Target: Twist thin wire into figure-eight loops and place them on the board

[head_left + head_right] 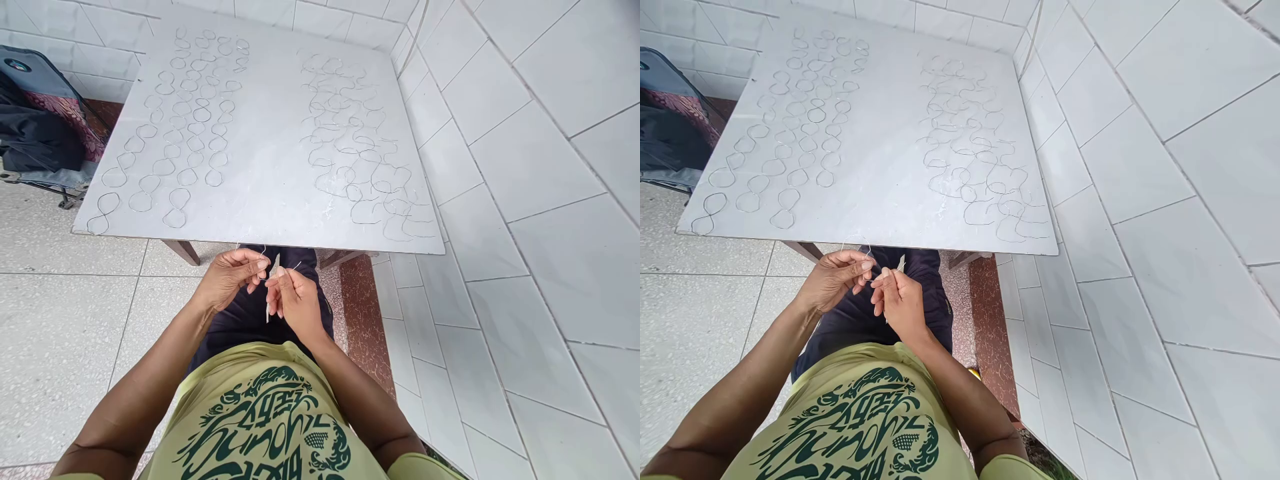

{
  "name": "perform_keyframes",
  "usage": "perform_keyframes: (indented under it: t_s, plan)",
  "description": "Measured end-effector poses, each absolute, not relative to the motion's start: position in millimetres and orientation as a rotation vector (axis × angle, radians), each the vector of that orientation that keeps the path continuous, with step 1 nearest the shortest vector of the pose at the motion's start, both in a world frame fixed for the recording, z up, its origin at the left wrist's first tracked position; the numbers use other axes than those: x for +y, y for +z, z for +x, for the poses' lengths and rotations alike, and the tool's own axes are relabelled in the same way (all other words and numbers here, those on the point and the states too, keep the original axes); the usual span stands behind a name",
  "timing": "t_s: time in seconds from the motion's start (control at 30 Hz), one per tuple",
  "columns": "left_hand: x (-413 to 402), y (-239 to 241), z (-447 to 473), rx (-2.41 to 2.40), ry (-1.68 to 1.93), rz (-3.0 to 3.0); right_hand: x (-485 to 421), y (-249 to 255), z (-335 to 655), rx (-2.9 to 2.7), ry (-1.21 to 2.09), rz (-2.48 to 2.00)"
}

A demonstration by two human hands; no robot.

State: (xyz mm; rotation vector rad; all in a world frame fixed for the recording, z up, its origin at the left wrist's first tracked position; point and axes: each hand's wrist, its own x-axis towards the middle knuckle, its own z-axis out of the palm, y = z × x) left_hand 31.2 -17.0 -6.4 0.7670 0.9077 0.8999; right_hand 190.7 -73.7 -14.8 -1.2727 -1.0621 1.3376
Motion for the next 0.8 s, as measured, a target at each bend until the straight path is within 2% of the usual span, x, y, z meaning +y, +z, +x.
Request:
perform_keyframes:
  t_s: [0.1,0.17,0.33,0.5,0.8]
  plan:
    - [-22.3,-5.1,37.5,0.994,0.946,0.759,-80.8,-20.4,189.3,-1.246,1.087,-1.291]
    - [-24.7,-3.9,39.0,1.046,0.955,0.790,-82.8,-23.0,189.2,-1.274,1.060,-1.283]
    - [-24.9,0.2,36.9,1.046,0.875,0.809,-77.3,-21.8,191.1,-0.976,1.377,-1.242]
    - [-29.6,5.0,38.4,1.006,0.848,0.781,-71.9,-22.7,193.2,-0.854,1.426,-1.153]
    - [-38.5,14.1,36.5,1.080,0.897,1.134,-71.0,-26.2,200.1,-0.793,1.553,-1.030]
